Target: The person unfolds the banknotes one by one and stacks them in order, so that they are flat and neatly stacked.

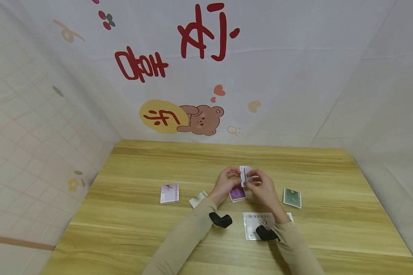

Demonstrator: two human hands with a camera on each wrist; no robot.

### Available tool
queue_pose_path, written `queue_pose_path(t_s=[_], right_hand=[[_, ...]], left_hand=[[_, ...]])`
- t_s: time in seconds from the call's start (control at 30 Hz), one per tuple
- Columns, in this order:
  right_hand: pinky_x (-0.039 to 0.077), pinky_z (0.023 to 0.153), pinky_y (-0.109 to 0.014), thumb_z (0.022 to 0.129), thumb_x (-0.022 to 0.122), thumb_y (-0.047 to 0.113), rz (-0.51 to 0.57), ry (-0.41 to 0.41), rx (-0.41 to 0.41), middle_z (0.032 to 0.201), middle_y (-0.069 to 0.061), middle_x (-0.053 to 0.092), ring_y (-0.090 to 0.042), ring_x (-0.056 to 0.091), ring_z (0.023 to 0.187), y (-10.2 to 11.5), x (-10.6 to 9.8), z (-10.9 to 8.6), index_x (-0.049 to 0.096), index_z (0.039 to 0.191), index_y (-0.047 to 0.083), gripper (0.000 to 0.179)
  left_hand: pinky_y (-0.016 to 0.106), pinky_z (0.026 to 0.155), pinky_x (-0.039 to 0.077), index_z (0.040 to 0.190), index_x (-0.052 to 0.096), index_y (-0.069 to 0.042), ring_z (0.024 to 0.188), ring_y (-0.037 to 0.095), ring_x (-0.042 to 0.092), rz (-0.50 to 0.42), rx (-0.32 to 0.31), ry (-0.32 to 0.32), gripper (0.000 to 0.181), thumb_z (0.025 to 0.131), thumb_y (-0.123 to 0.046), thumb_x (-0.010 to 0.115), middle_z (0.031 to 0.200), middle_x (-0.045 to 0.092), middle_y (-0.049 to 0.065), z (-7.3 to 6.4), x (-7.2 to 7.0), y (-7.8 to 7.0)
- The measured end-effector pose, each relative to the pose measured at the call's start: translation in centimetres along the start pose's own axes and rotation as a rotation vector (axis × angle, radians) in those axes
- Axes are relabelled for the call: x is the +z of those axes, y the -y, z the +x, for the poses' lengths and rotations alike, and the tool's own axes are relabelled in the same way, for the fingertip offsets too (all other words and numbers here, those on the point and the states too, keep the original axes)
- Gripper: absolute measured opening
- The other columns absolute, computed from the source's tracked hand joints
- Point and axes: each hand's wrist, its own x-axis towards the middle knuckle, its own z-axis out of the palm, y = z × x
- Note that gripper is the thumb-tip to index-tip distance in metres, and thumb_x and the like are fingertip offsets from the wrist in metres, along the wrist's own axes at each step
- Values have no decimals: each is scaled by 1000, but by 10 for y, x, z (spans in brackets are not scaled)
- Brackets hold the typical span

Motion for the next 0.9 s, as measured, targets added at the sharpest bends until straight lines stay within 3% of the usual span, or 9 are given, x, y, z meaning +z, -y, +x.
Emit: queue_pose_path(t_s=[0.17, 0.43, 0.67, 0.9], right_hand=[[50, 78, -15, 86, 62, -9, 17, -47, -21, 109, -30, 60, -39, 63, 94, 2, -6, -7, 58, 111, -12, 25], [49, 72, -13, 84, 60, -15, -7, -118, -41, 100, -33, 62, -11, 63, 82, 25, -16, -15, 57, 107, -17, 24], [48, 68, -12, 85, 57, -16, -28, -181, -44, 95, -33, 62, -15, 64, 78, 36, -23, -20, 58, 106, -19, 21], [46, 65, -9, 86, 58, -12, -53, -302, -8, 91, -32, 63, -3, 60, 73, 35, -28, -19, 61, 102, -18, 17]], left_hand=[[21, 70, 50, 102, 59, 7, 80, 11, 60, -24, 0, -14, 28, 77, 17, 59, 94, 67, 15, -2, -5, 0], [25, 72, 52, 102, 57, 9, 81, 14, 59, -80, 0, -50, 29, 76, 20, 56, 90, 65, 14, -3, -16, 3], [25, 72, 51, 102, 58, 9, 82, 13, 58, -64, -14, -71, 28, 76, 19, 57, 90, 64, 11, -6, -24, -1], [25, 70, 50, 105, 56, 12, 81, 13, 55, -74, -12, -69, 28, 78, 18, 57, 92, 62, 17, -15, -31, -4]])
